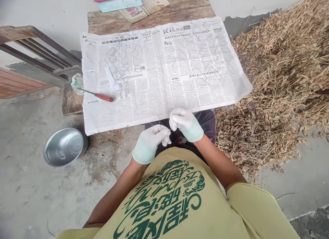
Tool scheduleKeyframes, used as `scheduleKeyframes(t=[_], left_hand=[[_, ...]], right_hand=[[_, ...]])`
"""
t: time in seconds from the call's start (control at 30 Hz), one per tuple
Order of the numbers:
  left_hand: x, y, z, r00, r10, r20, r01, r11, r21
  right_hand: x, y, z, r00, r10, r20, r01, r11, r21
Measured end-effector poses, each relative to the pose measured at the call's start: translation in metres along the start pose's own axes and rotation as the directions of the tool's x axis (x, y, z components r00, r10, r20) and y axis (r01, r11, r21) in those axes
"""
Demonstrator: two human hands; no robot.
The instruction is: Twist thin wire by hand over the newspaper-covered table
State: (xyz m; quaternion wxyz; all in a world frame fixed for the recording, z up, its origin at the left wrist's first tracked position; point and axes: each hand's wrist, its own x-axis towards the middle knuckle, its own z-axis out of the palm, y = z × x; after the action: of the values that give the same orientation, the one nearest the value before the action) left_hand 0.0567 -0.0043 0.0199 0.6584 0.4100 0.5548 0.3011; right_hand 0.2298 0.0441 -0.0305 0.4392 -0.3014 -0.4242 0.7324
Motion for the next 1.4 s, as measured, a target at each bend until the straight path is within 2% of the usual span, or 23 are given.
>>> scheduleKeyframes(t=[0.07, 0.17, 0.37, 0.57, 0.8, 0.97, 1.2, 1.4], left_hand=[[0.000, 0.006, 0.003, 0.999, -0.010, -0.034, 0.012, 0.999, 0.045], [0.000, 0.012, 0.008, 0.997, -0.037, -0.062, 0.041, 0.996, 0.079], [0.000, 0.012, 0.010, 0.996, -0.062, -0.065, 0.068, 0.994, 0.088], [0.003, 0.003, 0.005, 0.997, -0.069, -0.045, 0.073, 0.993, 0.091], [0.007, 0.003, 0.006, 0.995, -0.099, -0.029, 0.101, 0.988, 0.117], [0.007, 0.004, 0.008, 0.995, -0.097, 0.023, 0.095, 0.993, 0.066], [0.014, 0.000, 0.006, 0.991, -0.117, 0.069, 0.112, 0.991, 0.069], [0.016, 0.004, 0.010, 0.986, -0.164, 0.031, 0.163, 0.985, 0.055]], right_hand=[[-0.002, 0.002, 0.001, 0.998, -0.030, -0.053, 0.029, 1.000, -0.009], [-0.004, 0.003, -0.001, 0.997, -0.025, -0.074, 0.025, 1.000, 0.005], [-0.003, 0.008, -0.007, 0.998, -0.051, 0.031, 0.046, 0.991, 0.129], [-0.003, 0.010, -0.007, 0.994, -0.089, 0.067, 0.074, 0.979, 0.190], [0.002, 0.008, -0.010, 0.991, -0.126, 0.042, 0.121, 0.987, 0.102], [0.004, 0.010, -0.015, 0.984, -0.170, 0.045, 0.165, 0.981, 0.103], [0.003, 0.002, -0.016, 0.990, -0.135, 0.027, 0.136, 0.990, -0.022], [0.001, -0.007, -0.013, 0.997, -0.075, -0.021, 0.072, 0.988, -0.140]])
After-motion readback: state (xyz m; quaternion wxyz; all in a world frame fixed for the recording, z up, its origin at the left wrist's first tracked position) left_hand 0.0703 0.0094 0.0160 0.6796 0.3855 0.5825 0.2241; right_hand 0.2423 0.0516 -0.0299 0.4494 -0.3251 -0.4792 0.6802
